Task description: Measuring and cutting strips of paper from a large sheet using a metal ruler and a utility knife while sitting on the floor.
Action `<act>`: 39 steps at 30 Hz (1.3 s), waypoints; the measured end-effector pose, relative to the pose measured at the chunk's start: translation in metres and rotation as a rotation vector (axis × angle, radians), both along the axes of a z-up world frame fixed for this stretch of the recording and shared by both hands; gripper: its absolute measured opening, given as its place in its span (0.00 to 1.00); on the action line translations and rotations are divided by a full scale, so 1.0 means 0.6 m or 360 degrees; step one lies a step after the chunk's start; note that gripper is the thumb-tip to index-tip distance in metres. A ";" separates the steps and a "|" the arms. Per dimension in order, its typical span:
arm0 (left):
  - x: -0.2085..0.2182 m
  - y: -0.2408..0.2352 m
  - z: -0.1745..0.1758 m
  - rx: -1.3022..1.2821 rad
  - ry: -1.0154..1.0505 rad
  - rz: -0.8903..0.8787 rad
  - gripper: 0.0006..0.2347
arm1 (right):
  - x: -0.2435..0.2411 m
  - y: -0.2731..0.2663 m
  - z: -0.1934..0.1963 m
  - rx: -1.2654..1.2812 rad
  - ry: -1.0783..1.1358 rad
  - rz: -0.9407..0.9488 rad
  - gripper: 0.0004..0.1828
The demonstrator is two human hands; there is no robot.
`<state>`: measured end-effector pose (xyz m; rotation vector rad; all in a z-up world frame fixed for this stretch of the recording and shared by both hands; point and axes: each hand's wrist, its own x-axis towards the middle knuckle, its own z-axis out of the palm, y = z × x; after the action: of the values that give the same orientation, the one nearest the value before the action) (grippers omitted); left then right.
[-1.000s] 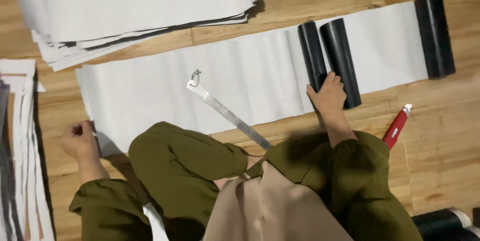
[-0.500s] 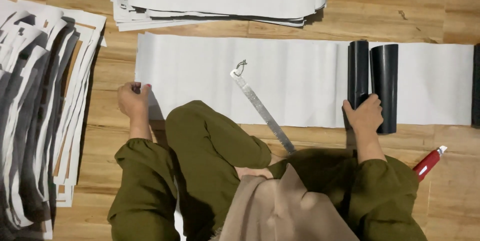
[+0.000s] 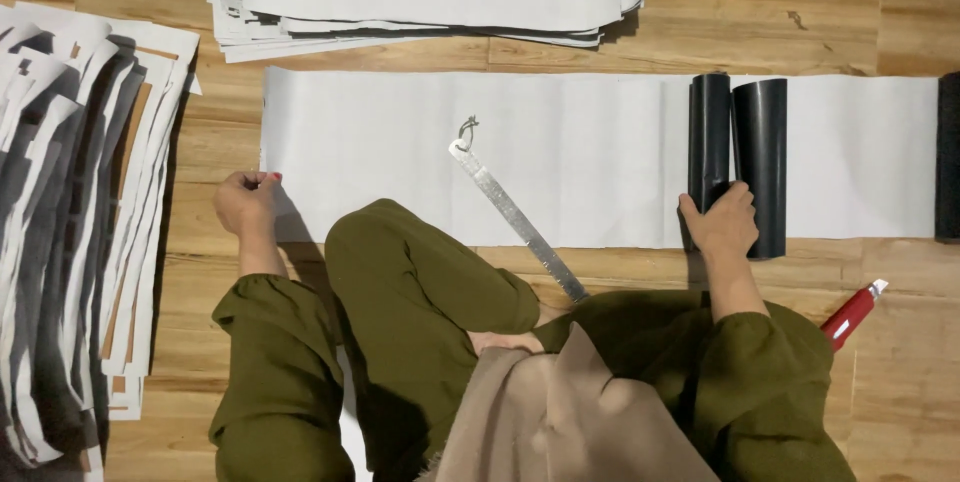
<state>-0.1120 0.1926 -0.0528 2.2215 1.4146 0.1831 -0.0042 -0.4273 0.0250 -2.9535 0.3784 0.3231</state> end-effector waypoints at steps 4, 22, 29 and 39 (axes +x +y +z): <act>-0.001 0.008 -0.013 -0.0006 -0.0084 0.0055 0.05 | 0.000 -0.002 -0.003 0.0014 0.0001 -0.0003 0.39; 0.026 0.039 -0.022 -0.0758 -0.0573 0.0902 0.14 | 0.013 0.003 -0.023 -0.0773 -0.0221 0.0124 0.41; 0.037 0.043 -0.024 -0.0165 0.0266 0.0241 0.12 | 0.048 -0.049 -0.060 -0.1073 -0.0460 0.0627 0.31; 0.015 -0.031 0.039 0.0403 0.0239 -0.0488 0.13 | 0.073 -0.146 0.044 -0.0664 -0.0748 -0.0438 0.32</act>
<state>-0.1028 0.1742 -0.0295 2.6777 1.1549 0.0953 0.0393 -0.5149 0.0513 -3.1621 0.8547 -0.5367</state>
